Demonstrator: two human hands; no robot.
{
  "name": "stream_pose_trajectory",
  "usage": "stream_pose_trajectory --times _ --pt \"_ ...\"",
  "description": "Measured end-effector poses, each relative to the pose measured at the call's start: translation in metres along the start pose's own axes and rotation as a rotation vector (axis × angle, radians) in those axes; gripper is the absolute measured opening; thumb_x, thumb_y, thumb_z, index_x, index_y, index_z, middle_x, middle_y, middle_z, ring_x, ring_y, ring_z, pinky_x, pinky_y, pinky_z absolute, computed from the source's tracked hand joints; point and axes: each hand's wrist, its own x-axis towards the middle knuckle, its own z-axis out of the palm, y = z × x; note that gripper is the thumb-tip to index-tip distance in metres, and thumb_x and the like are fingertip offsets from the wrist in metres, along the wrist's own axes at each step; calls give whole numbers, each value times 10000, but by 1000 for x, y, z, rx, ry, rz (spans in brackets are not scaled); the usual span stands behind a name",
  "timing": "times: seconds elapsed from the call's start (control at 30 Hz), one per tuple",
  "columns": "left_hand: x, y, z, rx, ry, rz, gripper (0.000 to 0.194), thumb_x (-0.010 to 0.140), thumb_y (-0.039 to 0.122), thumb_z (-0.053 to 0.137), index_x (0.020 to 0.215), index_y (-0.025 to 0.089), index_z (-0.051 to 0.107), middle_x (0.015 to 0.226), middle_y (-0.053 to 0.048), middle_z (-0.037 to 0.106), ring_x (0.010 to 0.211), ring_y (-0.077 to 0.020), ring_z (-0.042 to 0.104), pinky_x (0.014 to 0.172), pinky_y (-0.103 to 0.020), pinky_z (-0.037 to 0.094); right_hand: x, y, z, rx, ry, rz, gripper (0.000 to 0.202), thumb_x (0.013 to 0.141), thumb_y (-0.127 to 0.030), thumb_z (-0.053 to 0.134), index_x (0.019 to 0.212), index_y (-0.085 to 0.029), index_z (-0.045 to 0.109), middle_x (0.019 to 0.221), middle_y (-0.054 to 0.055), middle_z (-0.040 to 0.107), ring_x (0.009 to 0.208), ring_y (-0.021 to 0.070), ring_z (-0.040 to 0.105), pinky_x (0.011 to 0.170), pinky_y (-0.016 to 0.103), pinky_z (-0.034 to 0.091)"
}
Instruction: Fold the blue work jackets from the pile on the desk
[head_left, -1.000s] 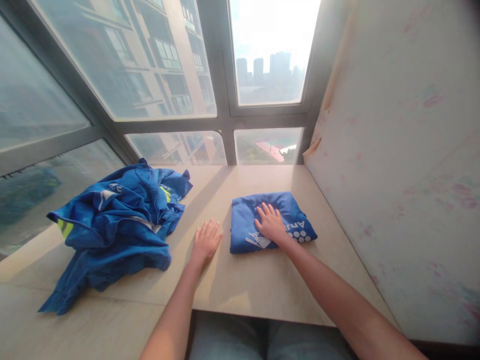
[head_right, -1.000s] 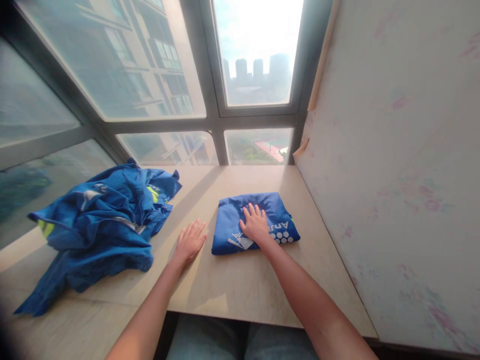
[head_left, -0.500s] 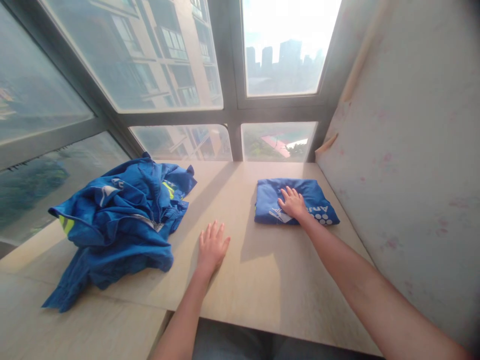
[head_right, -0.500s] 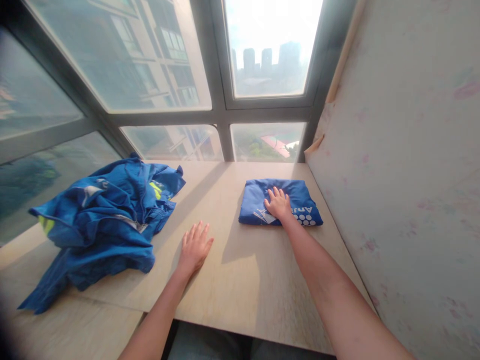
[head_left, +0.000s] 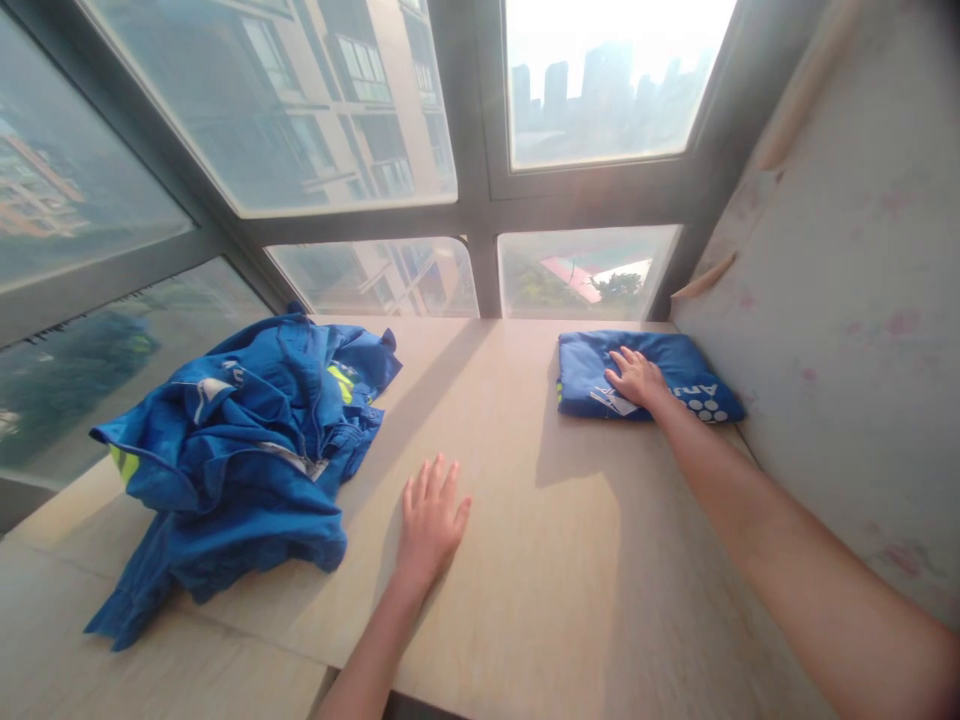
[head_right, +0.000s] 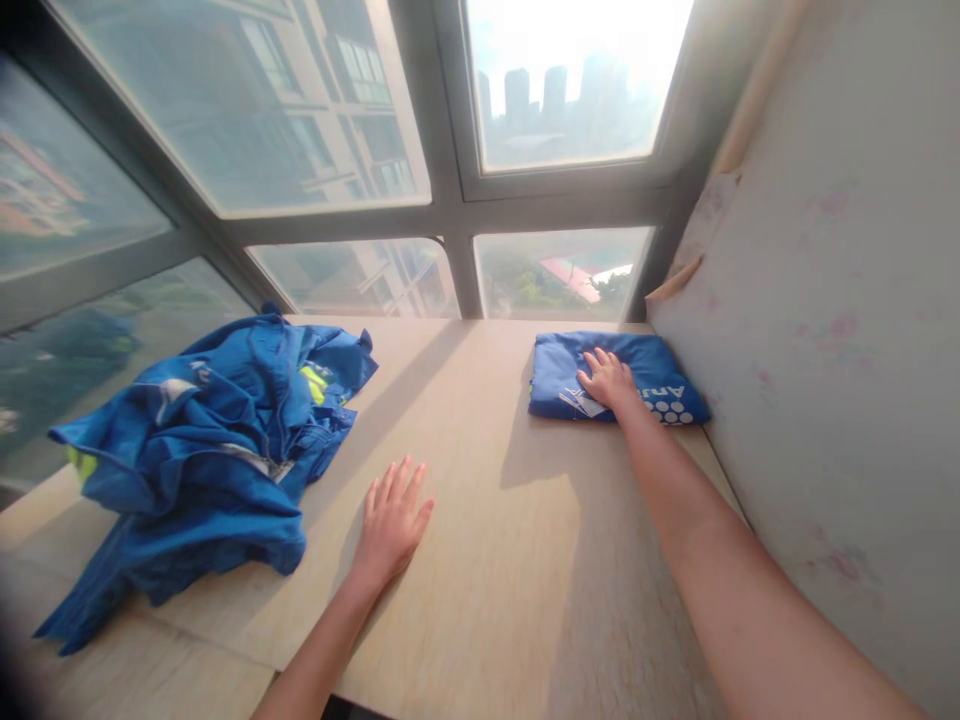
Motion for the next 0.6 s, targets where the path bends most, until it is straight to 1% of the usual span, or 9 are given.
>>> stream_pose_trajectory --times 0.13,0.3,0.43,0.6 --pt "0 -1 0 5 -6 1 553 963 406 431 1484 220 447 1575 -103 376 1453 -324 325 1174 -546 248 21 9 5 -1 18 22 606 962 -526 338 1463 -202 449 1567 123 365 1383 308 375 1108 469 350" --pt "0 -1 -1 -1 -15 5 566 959 402 440 1498 233 422 1580 -91 369 1461 -318 309 1181 -543 237 40 15 8 -9 22 10 624 956 -540 312 1465 -207 448 1561 116 377 1384 308 379 1100 467 363" --pt "1 0 -4 8 -37 -1 568 963 406 430 1504 233 411 1588 -91 355 1465 -313 302 1178 -543 240 49 18 10 -18 30 2 627 957 -545 303 1465 -209 450 1568 106 368 1370 314 394 1091 461 377" --pt "1 2 -7 2 -56 -10 567 965 407 425 1506 240 405 1585 -84 361 1467 -309 298 1180 -540 241 53 20 11 -5 37 -6 630 962 -549 311 1465 -196 452 1554 126 383 1361 328 393 1090 468 368"
